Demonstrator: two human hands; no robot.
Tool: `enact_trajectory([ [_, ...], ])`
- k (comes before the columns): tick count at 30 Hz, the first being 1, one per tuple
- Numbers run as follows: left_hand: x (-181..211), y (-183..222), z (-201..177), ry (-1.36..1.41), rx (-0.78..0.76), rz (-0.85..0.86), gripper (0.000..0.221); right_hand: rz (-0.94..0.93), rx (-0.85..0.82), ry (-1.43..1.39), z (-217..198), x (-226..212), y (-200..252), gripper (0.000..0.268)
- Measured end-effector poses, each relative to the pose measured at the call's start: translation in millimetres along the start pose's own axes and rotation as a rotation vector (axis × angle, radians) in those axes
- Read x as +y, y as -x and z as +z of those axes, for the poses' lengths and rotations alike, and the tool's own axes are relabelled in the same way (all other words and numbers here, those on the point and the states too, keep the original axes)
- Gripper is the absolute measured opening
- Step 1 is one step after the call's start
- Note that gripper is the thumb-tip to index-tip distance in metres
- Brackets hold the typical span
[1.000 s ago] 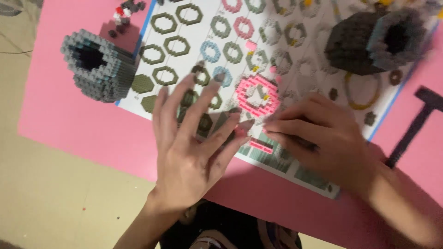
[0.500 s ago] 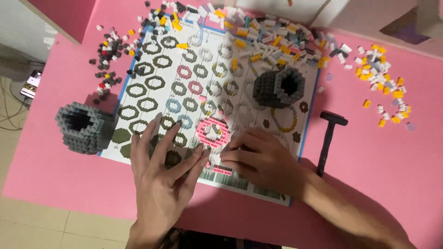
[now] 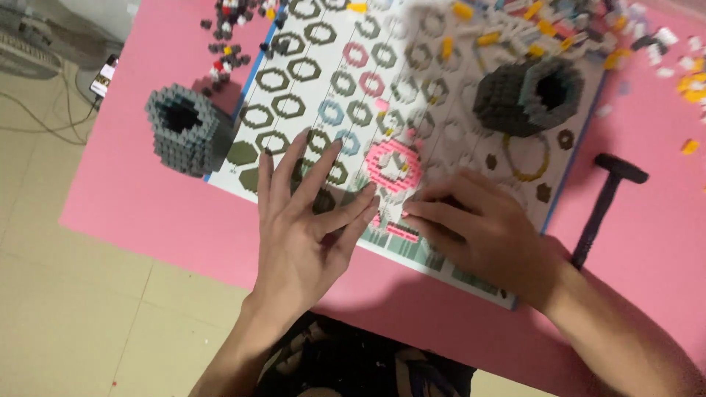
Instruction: Assembling a structure using small plastic microblocks on a pink desk while following instructions.
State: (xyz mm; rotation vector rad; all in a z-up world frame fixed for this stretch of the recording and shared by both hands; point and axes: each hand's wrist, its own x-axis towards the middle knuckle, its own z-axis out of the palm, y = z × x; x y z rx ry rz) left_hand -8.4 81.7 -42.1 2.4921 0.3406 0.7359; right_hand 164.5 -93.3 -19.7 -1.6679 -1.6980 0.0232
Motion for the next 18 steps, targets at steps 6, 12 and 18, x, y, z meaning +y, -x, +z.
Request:
enact_trajectory([
  [6,1.5,-0.4,-0.2,0.027,-0.023,-0.039,0.021,-0.025,-0.050,0.058,4.2,-3.5,-2.9,0.008],
  [12,-1.5,-0.3,2.9,0.037,-0.043,-0.095,0.024,0.099,-0.006,-0.079,13.6,-6.6,-8.4,0.017],
  [18,-2.1,-1.8,3.1,0.028,-0.069,-0.097,0.027,0.182,-0.022,-0.087,12.5,-4.3,-5.8,0.019],
])
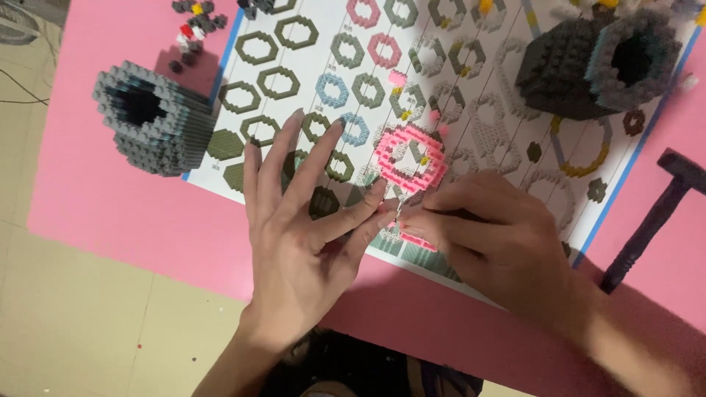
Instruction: Assembling a structure using small plastic microblocks on a pink desk while following instructions.
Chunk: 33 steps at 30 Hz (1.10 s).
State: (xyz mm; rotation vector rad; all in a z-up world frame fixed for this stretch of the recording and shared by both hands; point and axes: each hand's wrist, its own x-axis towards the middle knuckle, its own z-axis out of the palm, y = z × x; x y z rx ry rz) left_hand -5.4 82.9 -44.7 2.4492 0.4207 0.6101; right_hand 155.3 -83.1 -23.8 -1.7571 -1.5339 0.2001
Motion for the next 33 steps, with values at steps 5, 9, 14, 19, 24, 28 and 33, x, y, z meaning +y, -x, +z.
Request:
enact_trajectory([
  [5,-0.4,1.0,0.8,-0.035,-0.006,-0.014,0.036,-0.014,-0.013,0.028,1.2,-1.1,-3.2,0.019],
  [9,-0.3,1.2,1.2,-0.052,-0.016,-0.013,0.039,-0.062,0.004,0.056,3.4,1.3,-3.1,0.014],
  [14,0.8,1.0,-0.6,-0.047,-0.024,-0.018,0.036,-0.046,-0.016,0.057,2.4,-1.9,-8.2,0.012],
  [19,3.1,-1.7,-2.4,-0.055,-0.022,-0.013,0.027,-0.031,-0.037,0.050,2.9,1.3,-5.0,0.014],
  [24,3.8,-4.2,-7.3,-0.052,-0.052,-0.012,0.022,-0.030,-0.049,0.041,2.3,0.2,-6.9,0.010],
  [28,2.8,-4.4,-9.9,-0.071,-0.099,0.005,0.027,-0.035,-0.051,0.075,3.0,1.1,-4.2,0.013],
  [33,2.3,-4.7,-7.0,-0.063,-0.067,0.011,0.019,-0.023,-0.089,0.066,-0.8,-1.5,-7.4,0.020],
])
